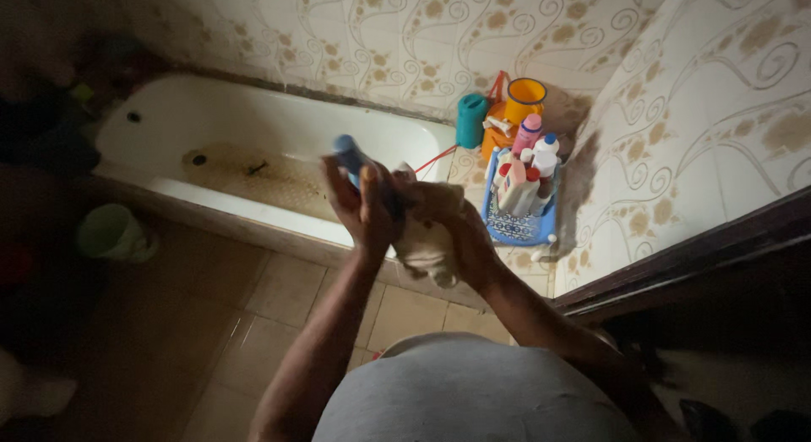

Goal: The person wipes down various toiletry bottles and a small tube using a cloth and then reorganizes them on a blue plastic tray.

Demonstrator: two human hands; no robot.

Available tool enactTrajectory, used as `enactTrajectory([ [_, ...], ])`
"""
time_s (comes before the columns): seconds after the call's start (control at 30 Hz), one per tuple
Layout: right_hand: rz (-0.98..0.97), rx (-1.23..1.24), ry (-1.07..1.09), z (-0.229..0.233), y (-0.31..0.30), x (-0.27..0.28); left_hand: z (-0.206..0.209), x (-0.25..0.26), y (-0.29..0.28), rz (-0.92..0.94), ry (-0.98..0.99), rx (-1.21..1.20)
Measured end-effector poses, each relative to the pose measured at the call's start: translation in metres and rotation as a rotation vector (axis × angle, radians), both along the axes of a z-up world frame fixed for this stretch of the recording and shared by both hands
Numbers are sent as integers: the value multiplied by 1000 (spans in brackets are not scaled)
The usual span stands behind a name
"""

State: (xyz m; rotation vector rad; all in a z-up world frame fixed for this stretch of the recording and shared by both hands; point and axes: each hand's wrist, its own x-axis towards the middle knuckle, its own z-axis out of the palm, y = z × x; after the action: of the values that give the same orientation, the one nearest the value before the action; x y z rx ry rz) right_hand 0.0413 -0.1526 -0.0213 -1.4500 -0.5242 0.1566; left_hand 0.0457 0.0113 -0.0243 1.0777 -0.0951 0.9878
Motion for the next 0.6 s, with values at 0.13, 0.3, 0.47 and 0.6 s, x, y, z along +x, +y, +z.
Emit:
enactTrajectory([
  [0.13, 82, 303, 532, -22, 3, 25, -14, -26, -26, -219, 29, 126],
  [0.3, 39, 75, -50, -2, 3, 3, -8, 6, -3, -31, 311, 52],
  [0.47, -140, -319, -939, 40, 12, -16, -42, 19, 9, -30, 264, 133],
  [0.6, -243, -380, -1180, 68, 15, 11, -59, 1, -19, -160, 308, 263],
])
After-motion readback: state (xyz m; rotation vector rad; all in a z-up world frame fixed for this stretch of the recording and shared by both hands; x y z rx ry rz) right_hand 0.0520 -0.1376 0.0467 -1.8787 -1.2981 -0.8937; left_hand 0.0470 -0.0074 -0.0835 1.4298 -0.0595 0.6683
